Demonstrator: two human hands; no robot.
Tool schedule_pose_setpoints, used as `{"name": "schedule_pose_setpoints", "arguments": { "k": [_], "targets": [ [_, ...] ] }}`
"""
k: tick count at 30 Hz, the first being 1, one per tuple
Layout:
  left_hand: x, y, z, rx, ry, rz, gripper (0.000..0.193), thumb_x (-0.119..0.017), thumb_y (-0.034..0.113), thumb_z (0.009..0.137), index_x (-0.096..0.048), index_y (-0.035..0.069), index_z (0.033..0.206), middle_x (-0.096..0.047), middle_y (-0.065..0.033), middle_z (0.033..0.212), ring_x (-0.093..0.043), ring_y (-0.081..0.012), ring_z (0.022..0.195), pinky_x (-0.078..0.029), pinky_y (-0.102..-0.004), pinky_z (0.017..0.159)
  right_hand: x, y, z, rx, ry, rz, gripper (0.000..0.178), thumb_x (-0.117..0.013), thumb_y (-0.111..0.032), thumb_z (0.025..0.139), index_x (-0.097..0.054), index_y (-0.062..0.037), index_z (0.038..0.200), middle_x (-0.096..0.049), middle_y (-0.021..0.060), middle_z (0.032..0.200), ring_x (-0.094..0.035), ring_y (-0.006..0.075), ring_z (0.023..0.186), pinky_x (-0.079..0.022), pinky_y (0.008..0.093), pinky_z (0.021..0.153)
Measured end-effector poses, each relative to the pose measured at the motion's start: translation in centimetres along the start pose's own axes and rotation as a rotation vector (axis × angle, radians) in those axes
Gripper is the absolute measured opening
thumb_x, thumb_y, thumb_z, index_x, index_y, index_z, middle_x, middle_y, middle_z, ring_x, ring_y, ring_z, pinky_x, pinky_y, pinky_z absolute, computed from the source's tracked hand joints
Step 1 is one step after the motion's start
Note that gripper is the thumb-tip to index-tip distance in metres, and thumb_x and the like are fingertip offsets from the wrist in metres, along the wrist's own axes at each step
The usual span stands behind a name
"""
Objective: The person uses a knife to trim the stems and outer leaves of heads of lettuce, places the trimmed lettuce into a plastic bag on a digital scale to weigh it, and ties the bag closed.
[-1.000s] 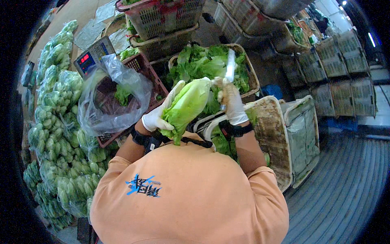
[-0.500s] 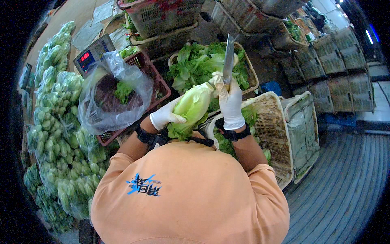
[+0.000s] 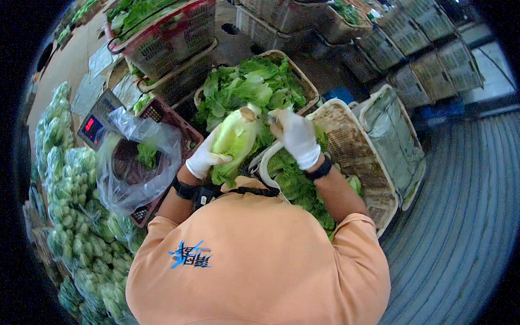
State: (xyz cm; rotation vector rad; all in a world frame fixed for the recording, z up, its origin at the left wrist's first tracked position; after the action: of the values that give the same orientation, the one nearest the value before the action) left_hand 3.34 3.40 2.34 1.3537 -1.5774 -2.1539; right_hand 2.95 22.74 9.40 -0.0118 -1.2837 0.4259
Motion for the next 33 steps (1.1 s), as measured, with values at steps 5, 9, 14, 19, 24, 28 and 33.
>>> {"name": "schedule_pose_setpoints", "arguments": {
  "k": [5,9,14,19,24,28,33],
  "targets": [
    [-1.6,2.0,0.5,-0.084,-0.069,-0.307,0.086,-0.070,0.028,0.066,-0.027,0.006,0.138,-0.041,-0.0116,0.133,-0.044,-0.0236,0.118,-0.033,-0.0350,0.102,-7.9,13.9,-4.5,-0.722,-0.478,0.220,0.030,-0.052,-0.030,0.086,-0.061,-0.0021,0.083,-0.063,0.0117,0.065,-0.061,0.0255,0.057,-0.050,0.0367,0.057],
    [-1.8,2.6,0.2,-0.133,-0.045,-0.703,0.081,-0.063,0.037,0.073,-0.025,0.008,0.139,-0.039,-0.0191,0.134,-0.047,-0.0325,0.115,-0.037,-0.0457,0.099,-12.0,12.4,-7.8,-1.107,-0.565,1.242,0.031,-0.049,-0.033,0.092,-0.056,-0.0031,0.087,-0.054,0.0049,0.059,-0.049,0.0128,0.044,-0.038,0.0252,0.039],
    [3.6,3.2,-5.7,-0.263,0.188,-0.572,0.075,-0.062,0.033,0.072,-0.032,0.007,0.136,-0.046,-0.0179,0.128,-0.050,-0.0315,0.112,-0.040,-0.0445,0.097,-9.4,9.3,-15.4,-1.142,-0.730,1.043,0.039,-0.044,-0.042,0.092,-0.051,-0.0119,0.068,-0.043,-0.0026,0.044,-0.036,0.0090,0.033,-0.025,0.0210,0.032],
    [9.7,10.0,-18.4,-0.188,0.680,-0.132,0.059,-0.057,0.019,0.074,-0.040,0.003,0.129,-0.051,-0.0163,0.123,-0.054,-0.0273,0.107,-0.044,-0.0376,0.092,-9.4,12.5,-25.4,-1.356,-0.619,0.884,0.037,-0.048,-0.044,0.090,-0.053,-0.0131,0.070,-0.047,-0.0042,0.049,-0.038,0.0081,0.036,-0.025,0.0236,0.032],
    [21.1,10.4,-23.1,0.745,0.841,1.120,0.077,-0.071,0.038,0.062,-0.042,0.002,0.124,-0.059,-0.0197,0.109,-0.058,-0.0304,0.099,-0.045,-0.0359,0.085,-8.4,11.9,-23.1,-1.344,-0.216,1.041,0.034,-0.048,-0.042,0.091,-0.052,-0.0127,0.073,-0.045,-0.0037,0.053,-0.041,0.0085,0.040,-0.029,0.0234,0.034],
    [30.9,1.5,-18.7,0.922,0.465,1.375,0.081,-0.074,0.046,0.057,-0.046,0.005,0.122,-0.058,-0.0209,0.112,-0.056,-0.0340,0.102,-0.044,-0.0356,0.086,-8.0,10.7,-20.5,-1.205,-0.030,1.074,0.030,-0.050,-0.036,0.092,-0.053,-0.0094,0.078,-0.046,-0.0029,0.054,-0.040,0.0070,0.041,-0.029,0.0219,0.034],
    [30.7,-4.9,-12.3,0.860,0.322,1.834,0.057,-0.055,0.034,0.080,-0.043,0.009,0.130,-0.047,-0.0165,0.128,-0.047,-0.0299,0.116,-0.041,-0.0437,0.092,-3.9,10.2,-22.5,-1.370,0.026,0.897,0.021,-0.057,-0.031,0.088,-0.054,-0.0096,0.087,-0.048,-0.0027,0.053,-0.040,0.0067,0.037,-0.027,0.0225,0.033]
  ]
}}
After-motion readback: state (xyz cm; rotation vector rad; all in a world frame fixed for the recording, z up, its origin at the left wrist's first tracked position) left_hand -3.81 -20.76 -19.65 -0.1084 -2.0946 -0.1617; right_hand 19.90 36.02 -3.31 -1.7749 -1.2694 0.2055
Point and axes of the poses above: each hand's wrist, its own z-axis towards the middle knuckle, its own x-axis out of the back of the hand, y = z × x, the point moved 6 cm from there along z, towards the middle knuckle
